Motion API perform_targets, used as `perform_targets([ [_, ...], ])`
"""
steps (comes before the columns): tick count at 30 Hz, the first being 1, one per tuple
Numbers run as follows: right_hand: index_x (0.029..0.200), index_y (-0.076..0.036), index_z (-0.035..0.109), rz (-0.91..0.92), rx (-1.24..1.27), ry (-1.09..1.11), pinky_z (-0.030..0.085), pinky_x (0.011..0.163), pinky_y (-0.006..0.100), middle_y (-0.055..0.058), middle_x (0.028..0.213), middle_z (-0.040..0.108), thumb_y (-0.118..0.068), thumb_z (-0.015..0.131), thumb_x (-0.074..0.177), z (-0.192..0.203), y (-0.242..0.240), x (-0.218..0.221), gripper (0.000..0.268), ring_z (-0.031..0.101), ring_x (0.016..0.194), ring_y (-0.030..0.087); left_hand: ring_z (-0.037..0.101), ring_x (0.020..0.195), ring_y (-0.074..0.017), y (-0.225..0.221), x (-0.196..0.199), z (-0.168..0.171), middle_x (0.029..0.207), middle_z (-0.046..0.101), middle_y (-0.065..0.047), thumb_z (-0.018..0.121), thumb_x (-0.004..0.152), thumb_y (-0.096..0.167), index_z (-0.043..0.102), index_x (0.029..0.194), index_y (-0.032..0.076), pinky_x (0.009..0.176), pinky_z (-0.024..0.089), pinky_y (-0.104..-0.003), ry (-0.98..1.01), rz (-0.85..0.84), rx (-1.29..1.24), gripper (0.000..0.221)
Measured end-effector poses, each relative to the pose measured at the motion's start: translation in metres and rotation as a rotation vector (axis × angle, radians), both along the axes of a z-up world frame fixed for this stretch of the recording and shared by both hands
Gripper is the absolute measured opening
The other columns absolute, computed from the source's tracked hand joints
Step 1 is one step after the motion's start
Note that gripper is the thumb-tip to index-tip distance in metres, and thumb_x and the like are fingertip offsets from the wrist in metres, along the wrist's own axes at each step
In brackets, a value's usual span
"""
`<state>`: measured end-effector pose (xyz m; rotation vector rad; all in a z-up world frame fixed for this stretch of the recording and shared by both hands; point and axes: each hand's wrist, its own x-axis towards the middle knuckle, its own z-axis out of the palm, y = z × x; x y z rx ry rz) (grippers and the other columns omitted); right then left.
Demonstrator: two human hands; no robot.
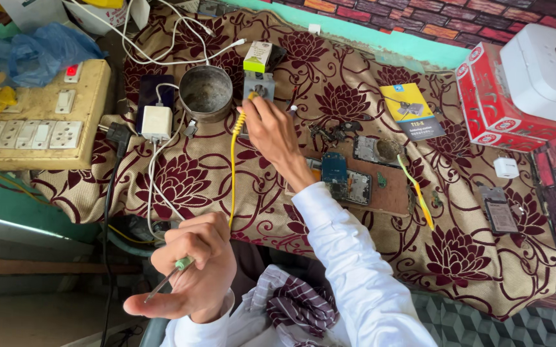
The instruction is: The person uses a hot air gun to heat a disassembled mobile phone motherboard while holding a small tool in the other hand. They repeatedly apply heat to specific areas of the circuit board and occasionally reposition the device on the work surface.
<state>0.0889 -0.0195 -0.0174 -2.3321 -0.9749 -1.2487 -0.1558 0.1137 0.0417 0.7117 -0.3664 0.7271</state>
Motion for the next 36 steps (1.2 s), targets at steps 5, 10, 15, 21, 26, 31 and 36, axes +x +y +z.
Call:
perform_targets([
  [5,0.107,0.007,0.071,0.042,-0.011,0.003,0.058,0.055,0.025,0.019,0.094,0.07,-0.008,0.071,0.1,0.022,0.021,-0.021,0.016,0.069,0.07,0.022,0.02,0.05,-0.0181,0.009,-0.003,0.0,0.05,0.026,-0.004,0.027,0.082,0.089,0.026,0.059,0.008,0.05,0.02,-0.038,-0.065,-0.015,-0.042,0.084],
  [10,0.106,0.004,0.069,-0.002,0.1,-0.054,0.054,0.053,0.028,0.011,0.088,0.068,-0.011,0.074,0.101,0.04,-0.003,-0.068,0.017,0.066,0.068,0.019,0.02,0.045,-0.0167,0.022,-0.011,0.007,0.048,0.028,-0.005,0.023,0.081,0.091,0.025,0.058,0.008,0.049,0.016,-0.037,-0.077,0.012,-0.086,0.086],
  [15,0.105,-0.001,0.065,-0.143,0.466,0.05,0.053,0.058,0.029,0.009,0.084,0.071,-0.014,0.064,0.106,0.058,-0.093,-0.133,0.014,0.066,0.064,0.015,0.018,0.045,-0.0153,0.033,0.004,0.022,0.047,0.024,-0.003,0.019,0.09,0.086,0.023,0.06,0.01,0.049,0.012,-0.034,-0.017,-0.105,0.044,0.081],
  [21,0.11,0.004,0.053,-0.245,0.809,0.243,0.051,0.063,0.024,0.011,0.091,0.069,-0.014,0.058,0.114,0.068,-0.193,-0.195,0.02,0.063,0.07,0.011,0.026,0.056,-0.0202,-0.012,0.072,0.023,0.058,0.028,-0.004,0.028,0.099,0.079,0.027,0.06,0.01,0.058,0.021,-0.038,-0.036,-0.458,0.288,0.079],
  [26,0.111,0.006,0.055,-0.249,0.82,0.362,0.05,0.062,0.023,0.011,0.091,0.069,-0.012,0.056,0.112,0.052,-0.222,-0.216,0.018,0.062,0.068,0.01,0.03,0.053,-0.0136,-0.092,0.143,0.001,0.059,0.033,0.002,0.043,0.098,0.074,0.035,0.062,0.01,0.052,0.022,-0.031,0.027,-0.574,0.431,0.074],
  [31,0.108,0.007,0.06,-0.262,0.84,0.415,0.05,0.063,0.024,0.012,0.085,0.067,-0.011,0.055,0.115,0.043,-0.231,-0.226,0.019,0.062,0.068,0.011,0.033,0.051,-0.0084,-0.138,0.181,-0.027,0.061,0.038,0.006,0.039,0.108,0.057,0.045,0.07,0.011,0.048,0.026,-0.025,0.193,-0.551,0.568,0.06],
  [36,0.11,0.008,0.055,-0.243,0.855,0.41,0.053,0.063,0.024,0.013,0.092,0.068,-0.011,0.056,0.112,0.045,-0.227,-0.226,0.018,0.063,0.069,0.011,0.039,0.063,-0.0081,-0.158,0.189,-0.029,0.07,0.04,0.003,0.04,0.11,0.044,0.054,0.091,0.01,0.059,0.036,-0.026,0.1,-0.602,0.515,0.041],
])
